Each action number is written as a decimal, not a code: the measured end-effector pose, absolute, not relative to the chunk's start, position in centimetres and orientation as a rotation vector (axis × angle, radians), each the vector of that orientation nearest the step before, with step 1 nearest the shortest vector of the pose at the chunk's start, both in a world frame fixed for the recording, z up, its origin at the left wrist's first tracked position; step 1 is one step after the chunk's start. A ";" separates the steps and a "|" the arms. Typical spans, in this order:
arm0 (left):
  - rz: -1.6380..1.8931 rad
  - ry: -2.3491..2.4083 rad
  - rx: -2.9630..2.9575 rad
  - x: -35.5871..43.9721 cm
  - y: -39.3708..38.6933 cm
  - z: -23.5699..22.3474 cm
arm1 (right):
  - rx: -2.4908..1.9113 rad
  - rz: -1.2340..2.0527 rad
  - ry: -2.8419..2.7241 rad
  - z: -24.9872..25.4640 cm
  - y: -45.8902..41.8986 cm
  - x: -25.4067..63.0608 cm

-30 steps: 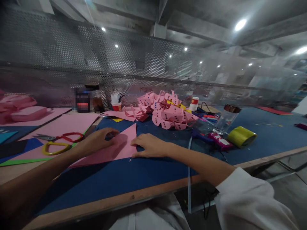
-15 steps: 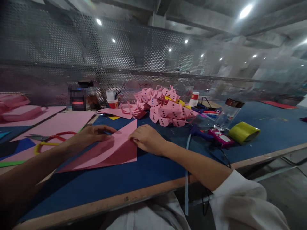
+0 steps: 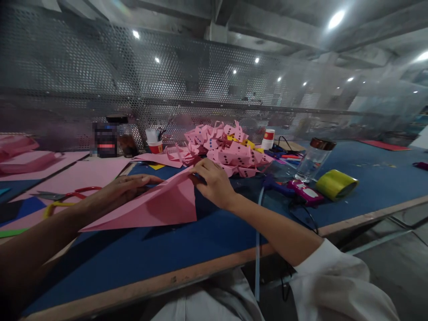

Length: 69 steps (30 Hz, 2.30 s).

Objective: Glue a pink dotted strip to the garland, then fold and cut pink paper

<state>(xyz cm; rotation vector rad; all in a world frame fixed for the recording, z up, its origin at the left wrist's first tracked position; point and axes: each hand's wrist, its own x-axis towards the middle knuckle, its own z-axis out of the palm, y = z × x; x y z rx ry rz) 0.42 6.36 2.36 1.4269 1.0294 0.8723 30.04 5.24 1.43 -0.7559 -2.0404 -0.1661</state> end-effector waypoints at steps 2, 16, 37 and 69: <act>0.864 1.029 1.400 0.5 6.2 2.4 | -0.773 -0.170 -2.028 1.5 5.2 30.1; 0.881 1.029 1.276 0.4 6.4 2.4 | -0.649 -0.074 -2.084 1.5 4.9 29.8; 0.804 0.962 1.225 0.4 6.1 1.9 | -0.973 1.147 -1.354 1.2 6.9 29.6; 0.652 0.967 1.597 1.3 5.1 1.7 | -1.096 0.974 -1.617 1.1 8.4 30.3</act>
